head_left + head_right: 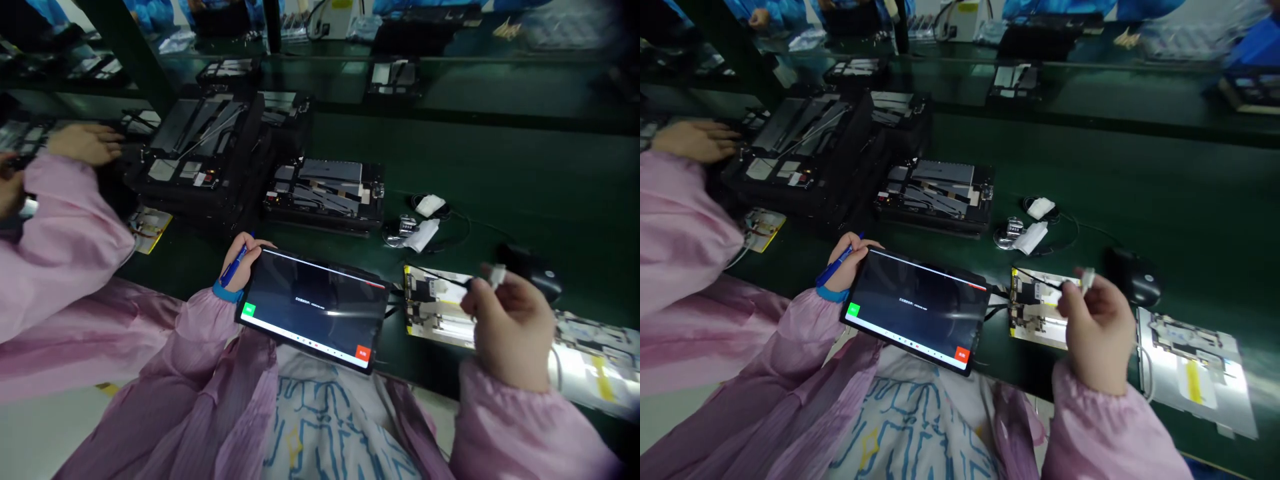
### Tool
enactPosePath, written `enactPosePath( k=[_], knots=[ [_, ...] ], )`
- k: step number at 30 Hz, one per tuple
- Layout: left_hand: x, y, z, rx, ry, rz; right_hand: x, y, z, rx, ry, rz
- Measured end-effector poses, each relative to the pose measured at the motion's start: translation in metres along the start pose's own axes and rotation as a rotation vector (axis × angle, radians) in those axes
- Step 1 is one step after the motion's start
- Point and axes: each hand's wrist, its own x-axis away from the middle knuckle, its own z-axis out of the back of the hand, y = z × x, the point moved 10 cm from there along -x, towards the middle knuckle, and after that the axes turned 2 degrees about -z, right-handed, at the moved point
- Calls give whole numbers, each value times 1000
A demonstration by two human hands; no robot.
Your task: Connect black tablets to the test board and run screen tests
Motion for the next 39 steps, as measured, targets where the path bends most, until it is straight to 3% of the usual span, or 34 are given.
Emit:
enactPosePath(
  k=[3, 5, 6, 8, 10, 13, 15, 17, 22, 26, 31, 35, 39],
  knots=[
    [1, -2, 0, 5, -2, 3, -12, -23, -17, 137, 3, 74],
    [1, -5, 0, 1, -1, 12, 9, -68, -28, 318, 98, 246],
    [2, -7, 0, 2, 2, 17, 28, -93, -42, 359, 76, 339],
    [2, -9, 1, 13, 6, 22, 79, -143, -78, 332, -92, 554],
    [3, -11, 2, 19, 9, 24, 139, -183, -122, 304, -390, 777],
    [5, -11, 0, 25, -2, 22, 194, -210, -163, 287, -611, 925],
    [6, -10, -1, 37, -10, 15, 202, -213, -175, 299, -642, 940],
    [7, -8, -1, 39, -11, 6, 194, -210, -172, 300, -617, 931],
    [7, -4, -1, 5, -15, 7, 149, -175, -114, 326, -369, 755],
    [7, -2, -3, 9, -12, 18, 150, -139, -82, 390, -249, 788],
    [6, -4, -4, 6, -9, 35, 167, -114, -79, 450, -188, 881],
    [5, -5, -3, -12, -15, 30, 168, -116, -83, 380, -192, 851],
    [4, -5, -1, -45, -4, 33, 169, -123, -90, 348, -287, 848]
  ],
)
